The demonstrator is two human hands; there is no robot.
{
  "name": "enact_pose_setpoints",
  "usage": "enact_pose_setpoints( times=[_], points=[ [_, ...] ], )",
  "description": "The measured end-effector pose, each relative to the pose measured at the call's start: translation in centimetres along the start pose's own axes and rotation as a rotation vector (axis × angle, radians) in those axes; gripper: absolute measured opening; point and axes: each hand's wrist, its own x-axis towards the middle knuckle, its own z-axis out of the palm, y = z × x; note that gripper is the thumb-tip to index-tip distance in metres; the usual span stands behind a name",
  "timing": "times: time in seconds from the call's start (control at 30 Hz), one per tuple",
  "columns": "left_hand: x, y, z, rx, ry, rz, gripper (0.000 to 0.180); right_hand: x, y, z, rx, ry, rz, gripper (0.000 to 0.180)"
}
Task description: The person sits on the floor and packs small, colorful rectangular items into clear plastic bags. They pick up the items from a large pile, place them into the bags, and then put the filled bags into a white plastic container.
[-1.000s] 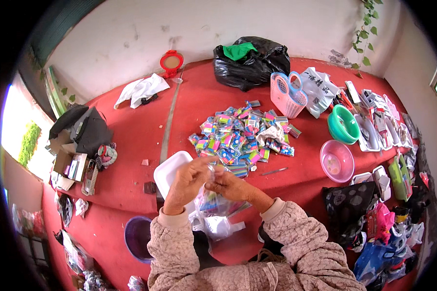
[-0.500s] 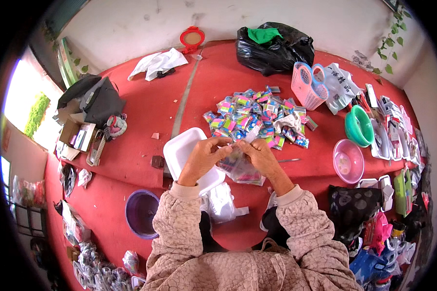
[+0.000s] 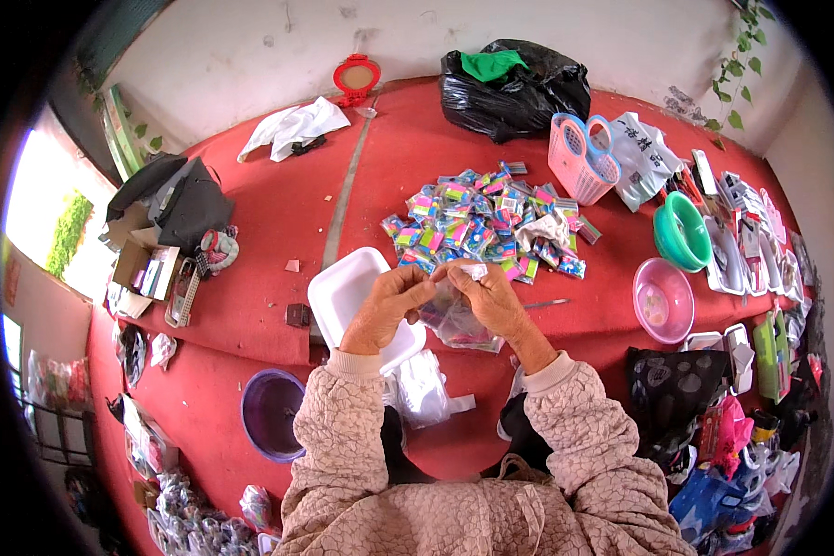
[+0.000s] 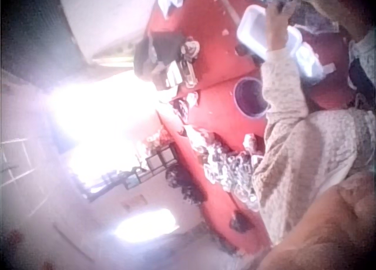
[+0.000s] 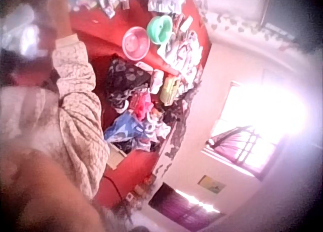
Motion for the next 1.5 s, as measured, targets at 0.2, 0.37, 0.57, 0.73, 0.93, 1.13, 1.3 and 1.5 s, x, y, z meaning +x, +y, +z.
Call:
enact_pose_setpoints(
  times=[0.2,0.37,0.57,0.73,0.93,1.13,1.3,1.5],
  points=[
    [0.3,-0.3,0.1,-0.172,0.04,-0.016,0.013,0.0,0.4,-0.4,-0.012,0.01,0.051,0.029],
    [0.3,-0.1,0.5,-0.119,0.079,0.032,0.014,-0.1,-0.2,-0.4,-0.002,0.021,-0.022,0.029],
    [-0.4,0.5,1.3,0.049,-0.026,-0.01,0.024,0.2,0.2,-0.3,0.081,0.035,0.031,0.021],
    [-0.4,0.8,0.6,0.091,-0.034,-0.049,0.026,0.3,0.1,0.2,0.192,0.015,0.034,0.022],
    [-0.2,1.7,1.5,0.366,0.081,-0.079,0.029,0.2,4.6,-0.3,-0.214,-0.058,-0.243,0.024],
    [-0.2,0.8,1.2,0.297,0.135,0.064,0.015,-0.2,0.3,0.0,0.09,-0.104,-0.018,0.019],
    [0.3,0.3,1.5,0.305,0.196,0.131,0.007,-0.4,-0.2,-0.1,0.015,0.056,-0.214,0.016],
    [-0.1,0.3,2.4,0.485,0.215,0.18,0.005,0.2,1.1,0.0,-0.323,0.291,-0.215,0.013]
  ],
)
